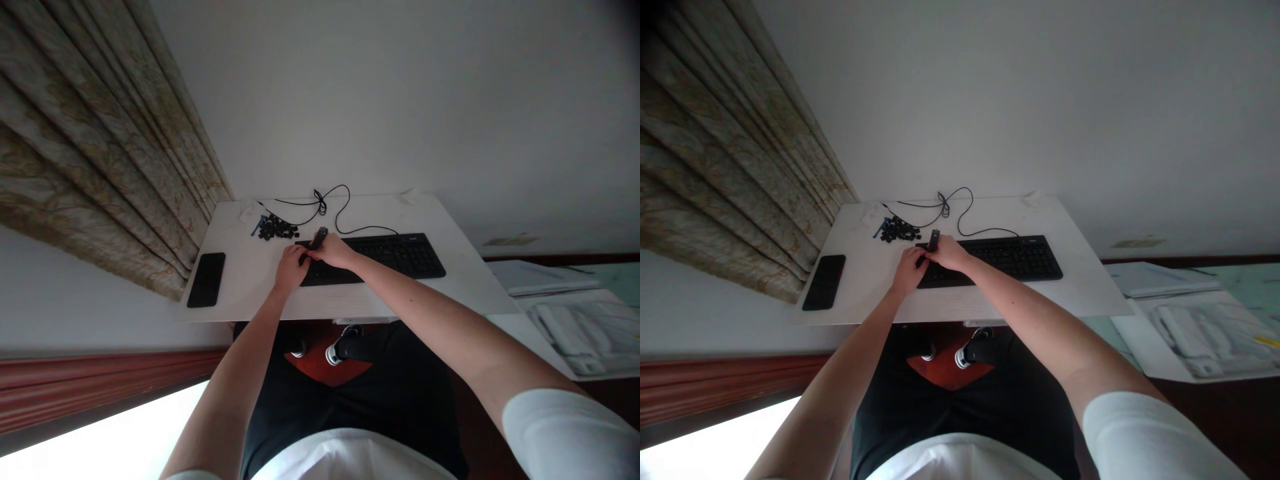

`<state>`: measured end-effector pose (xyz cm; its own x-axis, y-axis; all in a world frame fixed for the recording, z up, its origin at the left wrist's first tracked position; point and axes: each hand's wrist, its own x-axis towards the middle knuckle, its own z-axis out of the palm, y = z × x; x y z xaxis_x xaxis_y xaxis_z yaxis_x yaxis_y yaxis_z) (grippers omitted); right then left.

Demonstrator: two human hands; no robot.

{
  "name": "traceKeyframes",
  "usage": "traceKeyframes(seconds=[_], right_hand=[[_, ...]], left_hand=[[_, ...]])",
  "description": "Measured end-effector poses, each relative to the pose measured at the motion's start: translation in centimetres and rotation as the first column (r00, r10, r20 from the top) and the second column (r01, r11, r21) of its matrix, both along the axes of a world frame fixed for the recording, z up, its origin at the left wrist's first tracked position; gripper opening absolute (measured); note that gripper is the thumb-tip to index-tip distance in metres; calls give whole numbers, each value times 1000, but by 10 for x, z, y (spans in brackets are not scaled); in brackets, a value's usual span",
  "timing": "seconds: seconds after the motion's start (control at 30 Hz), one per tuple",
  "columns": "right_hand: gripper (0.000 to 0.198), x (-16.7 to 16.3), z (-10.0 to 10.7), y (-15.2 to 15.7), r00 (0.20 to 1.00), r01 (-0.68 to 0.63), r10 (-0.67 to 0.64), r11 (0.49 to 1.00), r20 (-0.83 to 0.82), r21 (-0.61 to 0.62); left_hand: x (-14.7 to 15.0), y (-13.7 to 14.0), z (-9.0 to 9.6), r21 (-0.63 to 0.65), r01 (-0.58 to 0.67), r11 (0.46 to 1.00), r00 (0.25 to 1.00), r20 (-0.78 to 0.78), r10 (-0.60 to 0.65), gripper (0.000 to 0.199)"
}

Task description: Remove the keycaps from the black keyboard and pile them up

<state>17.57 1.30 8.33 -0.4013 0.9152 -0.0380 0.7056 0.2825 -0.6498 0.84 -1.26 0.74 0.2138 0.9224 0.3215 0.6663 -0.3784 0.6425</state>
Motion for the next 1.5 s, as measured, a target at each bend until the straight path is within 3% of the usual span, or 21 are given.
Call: traceKeyframes(seconds=[0.17, 0.4, 1.03, 1.2, 1.33, 1.43, 1.5], right_hand=[[8, -6, 7, 5, 979, -86, 70, 993, 193, 78], [13, -10, 16, 15, 934, -196, 178, 980, 311, 27], [14, -11, 16, 18, 917, -257, 224, 965, 331, 60], [10, -10, 21, 17, 939, -221, 207, 975, 273, 22], [5, -8, 52, 35, 993, -102, 103, 995, 59, -8], [14, -7, 75, 53, 996, -86, 83, 988, -29, -128], [17, -4, 77, 57, 994, -82, 65, 974, -85, -213]], left_hand=[[-1, 0, -1, 12, 21, 1000, 999, -31, -21, 19], [0, -2, 2, 7, 39, 999, 998, -51, -38, 27], [1, -2, 4, -16, 28, 999, 997, -70, -29, 33], [2, -2, 5, -21, 30, 999, 997, -74, -32, 30], [2, -2, 5, -29, 36, 999, 997, -66, -38, 21], [2, -3, 5, -32, 31, 999, 999, -37, -32, 15], [1, -3, 5, -33, 22, 999, 1000, -13, -23, 16]])
